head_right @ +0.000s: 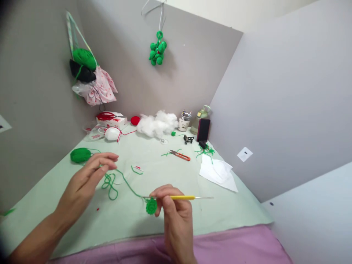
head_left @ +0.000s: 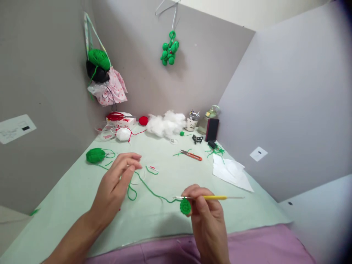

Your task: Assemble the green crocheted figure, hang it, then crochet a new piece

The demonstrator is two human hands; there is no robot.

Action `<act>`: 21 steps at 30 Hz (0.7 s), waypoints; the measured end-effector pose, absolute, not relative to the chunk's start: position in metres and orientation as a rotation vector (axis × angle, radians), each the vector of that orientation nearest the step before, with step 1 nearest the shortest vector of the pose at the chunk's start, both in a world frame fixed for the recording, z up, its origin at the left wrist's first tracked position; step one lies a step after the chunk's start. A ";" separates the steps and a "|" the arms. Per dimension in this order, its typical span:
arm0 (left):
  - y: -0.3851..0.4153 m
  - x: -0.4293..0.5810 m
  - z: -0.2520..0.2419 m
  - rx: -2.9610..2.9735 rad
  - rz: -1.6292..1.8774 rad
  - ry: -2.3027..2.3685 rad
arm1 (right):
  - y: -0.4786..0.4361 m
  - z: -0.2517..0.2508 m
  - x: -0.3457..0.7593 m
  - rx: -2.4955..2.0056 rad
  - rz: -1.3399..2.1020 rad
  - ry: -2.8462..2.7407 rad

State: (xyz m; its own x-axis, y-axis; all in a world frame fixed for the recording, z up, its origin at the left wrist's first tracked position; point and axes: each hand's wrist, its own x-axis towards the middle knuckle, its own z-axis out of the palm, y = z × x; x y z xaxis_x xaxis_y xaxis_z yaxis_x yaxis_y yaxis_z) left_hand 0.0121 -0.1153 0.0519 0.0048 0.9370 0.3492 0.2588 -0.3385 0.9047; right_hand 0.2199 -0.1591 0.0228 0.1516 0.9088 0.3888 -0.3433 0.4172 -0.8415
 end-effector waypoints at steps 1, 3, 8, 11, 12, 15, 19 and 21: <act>-0.118 0.020 0.050 1.601 1.397 1.160 | -0.160 0.024 0.218 -0.641 1.031 -1.067; -0.124 0.039 0.046 1.468 1.247 0.948 | -0.162 0.025 0.216 -0.593 1.071 -1.089; -0.129 0.053 0.057 0.760 0.823 0.324 | -0.161 0.023 0.220 -0.630 1.029 -1.011; -0.130 0.035 0.078 0.547 1.085 0.250 | -0.158 0.018 0.223 -0.681 1.005 -0.982; -0.131 0.030 0.082 0.573 1.223 0.249 | -0.158 0.016 0.222 -0.688 0.998 -0.985; -0.137 0.030 0.078 1.018 1.522 0.387 | -0.160 0.012 0.218 -0.700 0.939 -1.021; -0.142 0.045 0.048 1.940 1.463 0.834 | -0.165 0.009 0.216 -0.715 0.842 -1.096; -0.143 0.053 0.036 1.930 1.315 0.930 | -0.166 0.007 0.217 -0.711 0.799 -1.136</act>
